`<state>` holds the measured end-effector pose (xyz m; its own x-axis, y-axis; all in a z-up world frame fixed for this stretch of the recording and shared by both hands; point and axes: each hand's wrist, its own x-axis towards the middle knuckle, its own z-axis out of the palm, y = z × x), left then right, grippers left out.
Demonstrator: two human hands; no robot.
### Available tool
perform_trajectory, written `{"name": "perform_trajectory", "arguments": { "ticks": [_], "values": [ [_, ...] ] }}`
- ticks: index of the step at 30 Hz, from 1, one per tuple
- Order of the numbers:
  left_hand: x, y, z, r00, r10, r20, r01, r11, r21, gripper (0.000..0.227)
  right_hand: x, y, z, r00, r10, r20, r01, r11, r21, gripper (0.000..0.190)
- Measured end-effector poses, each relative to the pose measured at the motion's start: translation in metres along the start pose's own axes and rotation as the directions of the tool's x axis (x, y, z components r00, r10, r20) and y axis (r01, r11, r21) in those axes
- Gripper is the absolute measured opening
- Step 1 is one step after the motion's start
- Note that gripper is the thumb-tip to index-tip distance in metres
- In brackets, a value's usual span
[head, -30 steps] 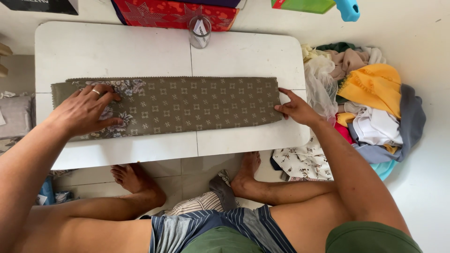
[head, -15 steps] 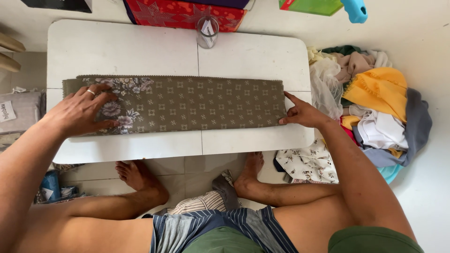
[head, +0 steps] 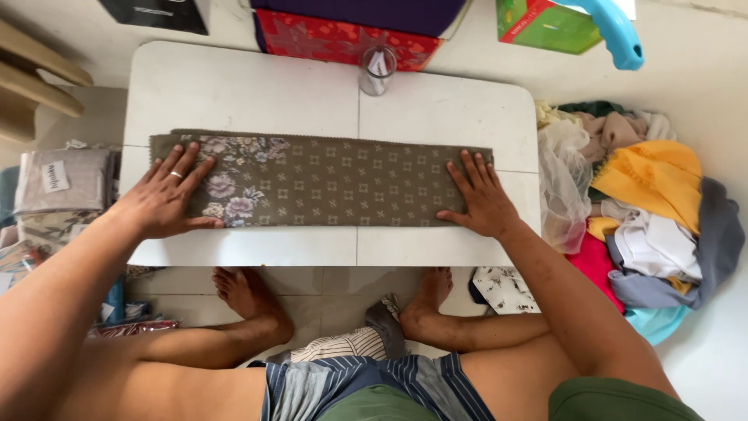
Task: Using a lint roller to clean a piece of patterned fabric and then folding it on a table.
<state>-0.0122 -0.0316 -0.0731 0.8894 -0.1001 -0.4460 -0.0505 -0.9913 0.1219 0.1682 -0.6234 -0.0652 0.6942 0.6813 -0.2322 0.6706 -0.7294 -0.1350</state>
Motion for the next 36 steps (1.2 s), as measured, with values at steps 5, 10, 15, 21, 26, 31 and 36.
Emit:
{"name": "perform_trajectory", "arguments": {
  "ticks": [5, 10, 15, 21, 26, 31, 36],
  "values": [
    [0.006, 0.001, 0.011, 0.994, -0.024, -0.11, 0.031, 0.997, 0.067, 0.121, 0.015, 0.009, -0.011, 0.985, 0.133, 0.106, -0.113, 0.979, -0.172, 0.11],
    [0.015, 0.005, -0.004, 0.993, -0.052, -0.107, 0.055, 0.998, 0.03, 0.124, 0.034, 0.011, -0.023, 0.956, 0.239, 0.172, -0.18, 0.935, -0.305, 0.112],
    [0.041, -0.02, -0.008, 0.987, -0.016, -0.161, 0.032, 0.994, 0.1, 0.094, 0.053, -0.028, -0.096, 0.88, -0.364, -0.307, 0.235, 0.893, -0.384, 0.047],
    [0.062, -0.049, -0.038, 0.986, 0.016, -0.164, -0.044, 0.985, -0.167, 0.064, 0.024, -0.053, -0.266, 0.447, -0.039, -0.894, -0.444, 0.858, -0.259, 0.041],
    [0.022, 0.018, -0.129, 0.992, -0.114, -0.055, 0.099, 0.97, -0.224, 0.063, 0.051, 0.037, -0.243, 0.438, 0.39, -0.81, -0.607, 0.793, 0.053, 0.067],
    [0.0, 0.047, -0.148, 0.997, -0.08, -0.003, 0.08, 0.996, -0.047, 0.062, 0.044, 0.046, -0.255, 0.597, 0.57, -0.565, -0.563, 0.799, 0.212, 0.051],
    [-0.011, 0.054, -0.156, 0.992, -0.12, -0.031, 0.118, 0.991, -0.057, 0.074, -0.025, -0.025, -0.326, 0.513, 0.277, -0.813, -0.373, 0.924, 0.079, 0.042]
  ]
}}
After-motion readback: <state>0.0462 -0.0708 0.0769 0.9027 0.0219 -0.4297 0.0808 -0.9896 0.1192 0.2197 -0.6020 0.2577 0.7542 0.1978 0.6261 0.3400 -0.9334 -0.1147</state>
